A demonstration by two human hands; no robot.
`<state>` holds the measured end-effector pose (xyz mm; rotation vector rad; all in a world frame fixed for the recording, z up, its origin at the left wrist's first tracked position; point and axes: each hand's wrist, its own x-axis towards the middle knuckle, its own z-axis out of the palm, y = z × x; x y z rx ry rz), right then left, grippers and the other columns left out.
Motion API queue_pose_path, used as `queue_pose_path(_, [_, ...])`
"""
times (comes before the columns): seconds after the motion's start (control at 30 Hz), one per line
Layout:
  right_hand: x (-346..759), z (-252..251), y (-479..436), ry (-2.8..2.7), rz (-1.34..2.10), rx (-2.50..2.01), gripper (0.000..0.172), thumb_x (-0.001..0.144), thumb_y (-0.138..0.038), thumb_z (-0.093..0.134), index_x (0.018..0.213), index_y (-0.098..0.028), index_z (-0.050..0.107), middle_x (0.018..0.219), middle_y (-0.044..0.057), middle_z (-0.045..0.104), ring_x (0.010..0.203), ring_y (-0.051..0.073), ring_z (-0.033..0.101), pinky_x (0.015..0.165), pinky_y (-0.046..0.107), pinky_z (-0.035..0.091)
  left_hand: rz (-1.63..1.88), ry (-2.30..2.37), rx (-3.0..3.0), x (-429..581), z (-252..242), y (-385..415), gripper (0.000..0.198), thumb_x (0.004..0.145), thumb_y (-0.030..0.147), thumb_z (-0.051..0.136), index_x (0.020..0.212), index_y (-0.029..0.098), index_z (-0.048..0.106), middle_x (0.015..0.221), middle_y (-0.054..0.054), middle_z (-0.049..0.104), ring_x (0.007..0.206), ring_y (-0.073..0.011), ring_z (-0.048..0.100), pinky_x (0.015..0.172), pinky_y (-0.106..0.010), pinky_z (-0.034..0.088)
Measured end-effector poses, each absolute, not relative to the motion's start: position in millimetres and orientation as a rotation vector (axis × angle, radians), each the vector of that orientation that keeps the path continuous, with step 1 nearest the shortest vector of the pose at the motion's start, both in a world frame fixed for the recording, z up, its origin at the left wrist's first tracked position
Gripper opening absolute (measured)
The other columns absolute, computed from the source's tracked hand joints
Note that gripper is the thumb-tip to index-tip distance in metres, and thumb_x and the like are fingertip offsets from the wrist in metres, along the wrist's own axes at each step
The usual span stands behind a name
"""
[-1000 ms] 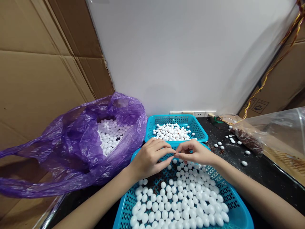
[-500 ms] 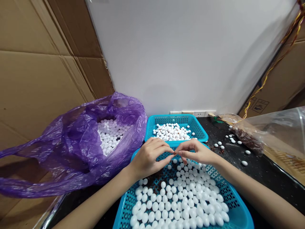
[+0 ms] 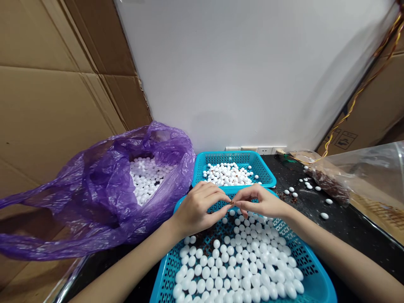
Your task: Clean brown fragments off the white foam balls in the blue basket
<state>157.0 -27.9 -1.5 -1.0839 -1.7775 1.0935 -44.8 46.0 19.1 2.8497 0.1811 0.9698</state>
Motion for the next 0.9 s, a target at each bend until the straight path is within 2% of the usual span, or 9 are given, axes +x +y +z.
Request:
queue_pose_path(0.27, [153.5, 1.6, -28.7, -1.842, 1.008, -1.151, 0.029, 0.086, -0.039, 0.055, 0.086, -0.013, 0.069, 0.051, 0.000, 0.059, 0.044, 0.007, 0.047, 0.044, 0.019, 0.034, 0.900, 0.183, 2.868, -45.2, 20.2, 45.5, 0.009, 0.085, 0.022, 0.055, 0.087, 0.019, 0.062, 0.080, -0.001, 0.066, 0.079, -0.0148, 0.059, 0.076, -0.030, 0.040])
queue_pose_path(0.43, [152.4, 1.5, -29.8, -1.917, 0.934, -1.175, 0.028, 0.088, -0.035, 0.053, 0.083, -0.012, 0.068, 0.052, 0.001, 0.061, 0.044, 0.008, 0.046, 0.044, 0.019, 0.034, 0.829, 0.157, 2.863, -46.0, 18.1, 47.2, 0.011, 0.086, 0.029, 0.056, 0.089, 0.019, 0.062, 0.081, -0.001, 0.066, 0.080, -0.0152, 0.059, 0.077, -0.031, 0.040])
queue_pose_path(0.67, [151.4, 0.7, -29.5, -1.975, 0.873, -1.182, 0.023, 0.087, -0.026, 0.052, 0.081, -0.012, 0.069, 0.053, 0.002, 0.062, 0.044, 0.007, 0.046, 0.045, 0.019, 0.036, 0.709, 0.153, 2.860, -46.0, 14.6, 50.0, 0.008, 0.088, 0.023, 0.055, 0.089, 0.018, 0.061, 0.082, 0.000, 0.065, 0.081, -0.0152, 0.058, 0.077, -0.030, 0.038])
queue_pose_path(0.9, [152.4, 0.5, -28.5, -2.005, 0.865, -1.192, 0.024, 0.087, -0.026, 0.051, 0.086, -0.012, 0.070, 0.055, 0.002, 0.064, 0.045, 0.008, 0.047, 0.045, 0.019, 0.036, 0.657, 0.161, 2.854, -46.3, 12.6, 51.4, 0.005, 0.088, 0.018, 0.053, 0.091, 0.018, 0.058, 0.086, -0.001, 0.064, 0.085, -0.0164, 0.057, 0.078, -0.030, 0.039])
